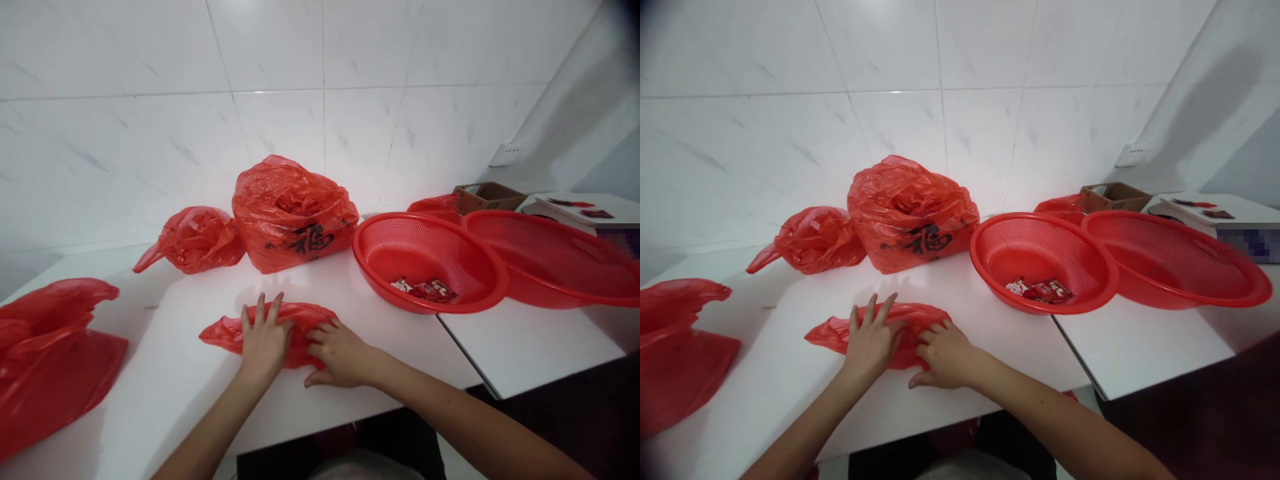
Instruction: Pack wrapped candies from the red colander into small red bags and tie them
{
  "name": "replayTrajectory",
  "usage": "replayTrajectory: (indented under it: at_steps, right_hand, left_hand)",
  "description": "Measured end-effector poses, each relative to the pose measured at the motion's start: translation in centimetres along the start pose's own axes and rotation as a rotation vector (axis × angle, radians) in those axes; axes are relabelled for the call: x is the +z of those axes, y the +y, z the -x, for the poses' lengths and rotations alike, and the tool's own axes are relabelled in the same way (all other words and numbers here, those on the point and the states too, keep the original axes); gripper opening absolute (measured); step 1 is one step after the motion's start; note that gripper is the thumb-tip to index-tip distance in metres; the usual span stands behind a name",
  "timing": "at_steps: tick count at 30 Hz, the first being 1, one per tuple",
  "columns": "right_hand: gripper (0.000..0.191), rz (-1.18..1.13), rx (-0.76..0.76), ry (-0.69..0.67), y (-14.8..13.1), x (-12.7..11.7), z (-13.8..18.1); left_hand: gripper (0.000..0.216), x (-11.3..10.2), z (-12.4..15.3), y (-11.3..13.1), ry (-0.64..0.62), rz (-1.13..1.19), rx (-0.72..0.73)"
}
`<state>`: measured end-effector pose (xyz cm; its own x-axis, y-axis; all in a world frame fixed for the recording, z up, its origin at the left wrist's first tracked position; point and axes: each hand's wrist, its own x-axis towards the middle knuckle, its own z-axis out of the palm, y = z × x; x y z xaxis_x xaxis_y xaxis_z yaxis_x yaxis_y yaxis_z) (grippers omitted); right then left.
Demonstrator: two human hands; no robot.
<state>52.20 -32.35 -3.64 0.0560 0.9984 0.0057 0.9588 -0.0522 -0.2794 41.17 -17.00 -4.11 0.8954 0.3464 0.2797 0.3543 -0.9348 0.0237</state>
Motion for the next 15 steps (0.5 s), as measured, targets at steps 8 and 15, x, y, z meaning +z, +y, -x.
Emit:
replayTrajectory:
  at_steps: [8, 15]
  right_hand:
    - [0.035, 0.002, 0.036, -0.102, 0.8, -1.3, 5.4]
    - [0.033, -0.186, 0.215, 0.357, 5.0, -9.9, 8.2]
  left_hand:
    - [0.03, 1.5, -1.9, -7.2, 0.074, 0.234, -0.238]
    - [0.042, -0.3, 0.3, -5.8, -0.047, 0.729, -0.336]
